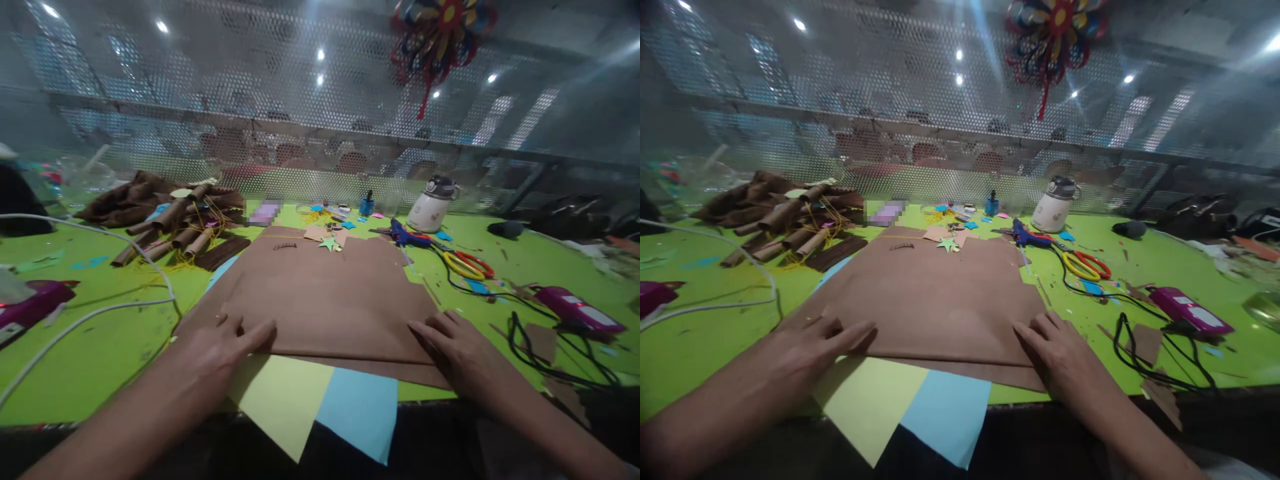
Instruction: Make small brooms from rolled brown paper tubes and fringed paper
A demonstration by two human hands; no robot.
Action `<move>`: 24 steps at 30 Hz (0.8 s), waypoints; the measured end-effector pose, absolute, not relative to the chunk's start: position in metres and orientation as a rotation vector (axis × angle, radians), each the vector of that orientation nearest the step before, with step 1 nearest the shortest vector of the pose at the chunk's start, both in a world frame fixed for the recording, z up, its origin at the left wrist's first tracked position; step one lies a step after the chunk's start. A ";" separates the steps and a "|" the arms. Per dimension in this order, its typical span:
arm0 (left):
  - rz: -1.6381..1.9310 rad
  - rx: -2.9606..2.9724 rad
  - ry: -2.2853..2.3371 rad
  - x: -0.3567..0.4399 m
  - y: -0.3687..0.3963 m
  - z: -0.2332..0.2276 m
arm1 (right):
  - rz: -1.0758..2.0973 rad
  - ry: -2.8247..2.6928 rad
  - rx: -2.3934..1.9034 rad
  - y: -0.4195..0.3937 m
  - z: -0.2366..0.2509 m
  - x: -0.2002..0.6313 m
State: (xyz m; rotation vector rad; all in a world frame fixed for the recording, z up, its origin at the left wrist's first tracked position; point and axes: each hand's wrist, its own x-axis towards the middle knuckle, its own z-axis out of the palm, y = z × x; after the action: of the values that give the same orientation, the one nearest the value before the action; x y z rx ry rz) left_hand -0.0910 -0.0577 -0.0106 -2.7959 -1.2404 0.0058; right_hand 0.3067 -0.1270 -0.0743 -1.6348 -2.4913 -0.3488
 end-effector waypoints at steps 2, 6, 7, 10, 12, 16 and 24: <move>0.129 -2.796 -1.273 -0.082 -0.070 -0.006 | -0.337 -2.555 -1.592 -0.127 -0.073 0.306; 0.120 -2.779 -1.265 -0.071 -0.083 -0.006 | -0.389 -2.540 -1.646 -0.134 -0.063 0.298; 0.086 -2.770 -1.246 -0.071 -0.083 -0.009 | -0.392 -2.528 -1.668 -0.136 -0.060 0.294; -0.004 -2.734 -1.166 -0.075 -0.080 -0.020 | -0.354 -2.515 -1.679 -0.145 -0.050 0.282; -0.030 -2.706 -1.121 -0.077 -0.079 -0.025 | -0.323 -2.527 -1.667 -0.150 -0.047 0.276; -0.047 -2.711 -1.090 -0.076 -0.084 -0.022 | -0.354 -2.575 -1.647 -0.156 -0.047 0.272; -0.080 -2.706 -1.054 -0.069 -0.093 -0.018 | -0.362 -2.712 -1.508 -0.155 -0.032 0.262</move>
State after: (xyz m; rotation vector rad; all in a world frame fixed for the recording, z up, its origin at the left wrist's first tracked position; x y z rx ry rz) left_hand -0.0686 -0.0929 -0.0184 -2.7062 -1.0538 -0.0796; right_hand 0.2623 -0.1549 -0.0320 -1.5079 -2.7123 -0.3616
